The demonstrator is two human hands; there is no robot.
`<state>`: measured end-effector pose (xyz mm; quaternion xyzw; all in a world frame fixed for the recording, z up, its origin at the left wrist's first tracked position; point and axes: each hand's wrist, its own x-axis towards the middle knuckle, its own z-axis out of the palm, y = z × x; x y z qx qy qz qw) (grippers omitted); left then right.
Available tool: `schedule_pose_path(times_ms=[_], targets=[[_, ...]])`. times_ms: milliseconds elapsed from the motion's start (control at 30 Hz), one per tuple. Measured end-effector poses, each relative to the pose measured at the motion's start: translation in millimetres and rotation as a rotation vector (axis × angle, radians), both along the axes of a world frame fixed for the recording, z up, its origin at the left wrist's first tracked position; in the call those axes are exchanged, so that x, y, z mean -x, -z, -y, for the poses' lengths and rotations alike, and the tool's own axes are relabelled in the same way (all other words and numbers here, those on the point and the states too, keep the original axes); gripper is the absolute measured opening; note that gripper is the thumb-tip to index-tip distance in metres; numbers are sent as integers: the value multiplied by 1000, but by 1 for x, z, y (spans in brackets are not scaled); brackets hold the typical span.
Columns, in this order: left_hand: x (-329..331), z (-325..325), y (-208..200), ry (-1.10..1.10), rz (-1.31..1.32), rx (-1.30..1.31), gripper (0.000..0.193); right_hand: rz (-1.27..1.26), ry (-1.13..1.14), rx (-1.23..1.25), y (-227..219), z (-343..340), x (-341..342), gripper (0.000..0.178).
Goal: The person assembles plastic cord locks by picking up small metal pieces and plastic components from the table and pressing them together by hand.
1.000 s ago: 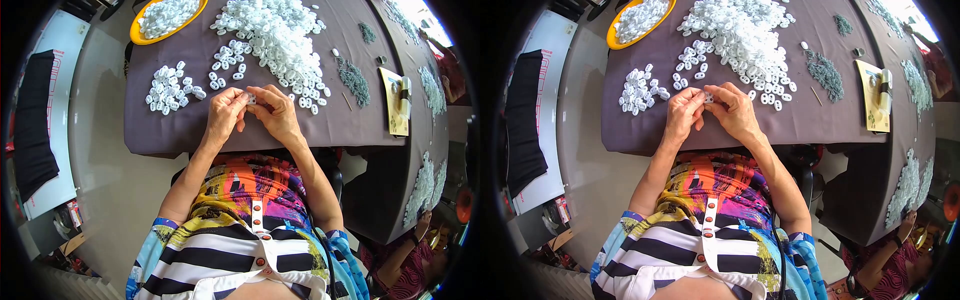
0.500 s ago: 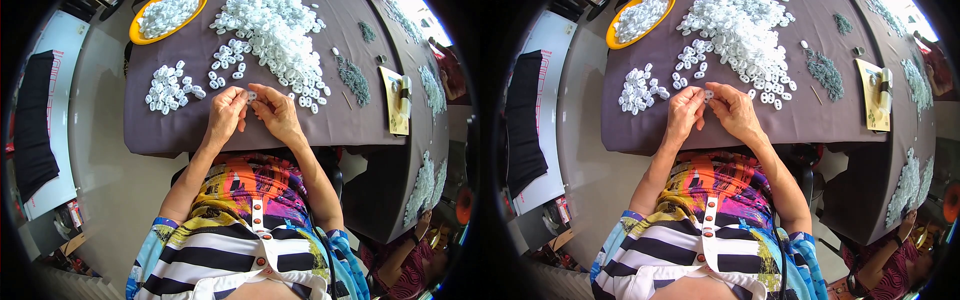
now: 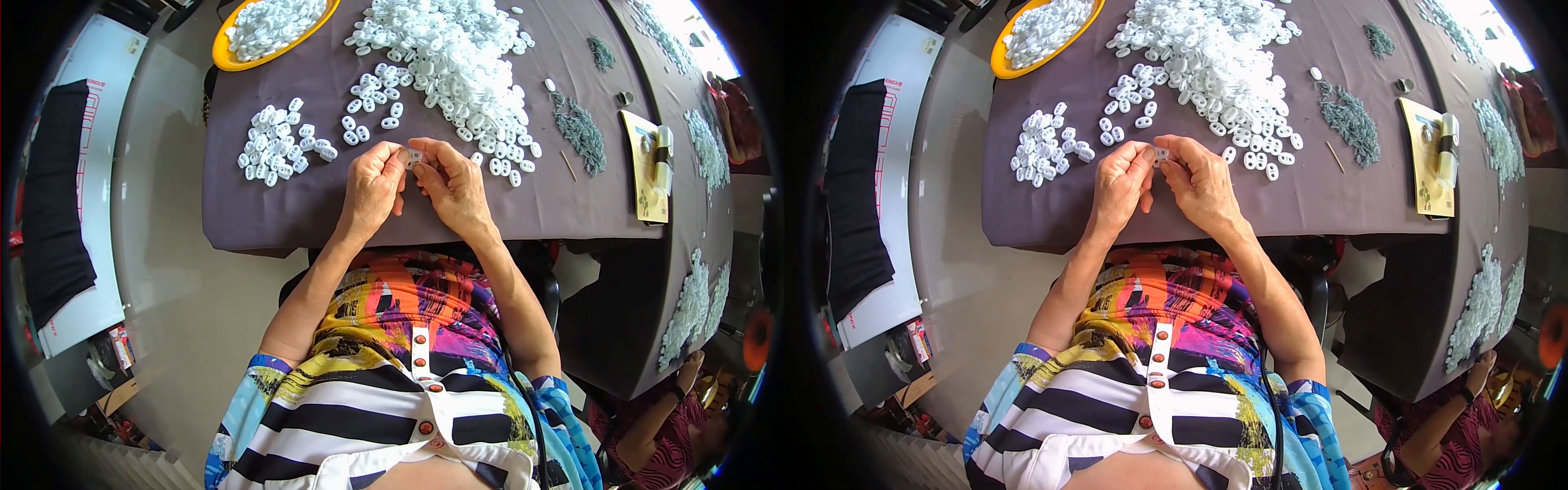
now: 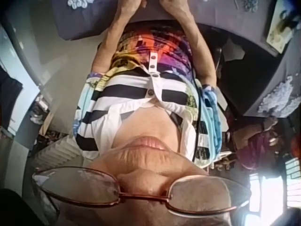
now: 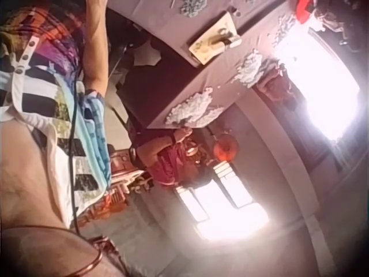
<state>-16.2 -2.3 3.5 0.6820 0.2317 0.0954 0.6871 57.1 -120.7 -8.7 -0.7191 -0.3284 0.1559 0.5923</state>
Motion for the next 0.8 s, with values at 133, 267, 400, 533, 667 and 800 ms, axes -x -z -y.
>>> schedule_pose_path(times_ms=[133, 267, 400, 533, 667, 800], targets=[[0, 0, 0, -10, -1, 0, 22, 84, -21, -1, -3, 0, -1, 31], [1, 0, 0, -9, 5, 14, 21, 39, -10, 7, -4, 0, 1, 36], [1, -1, 2, 0, 25, 30, 20, 70, -10, 15, -2, -1, 0, 38], [1, -4, 3, 11, 51, 96, 22, 156, 10, -24, 3, -2, -1, 32], [2, -8, 4, 31, 63, 186, 24, 143, -15, -31, 0, -2, -1, 27], [2, -7, 6, 17, 75, 204, 23, 157, -17, -27, 0, -2, 0, 26]])
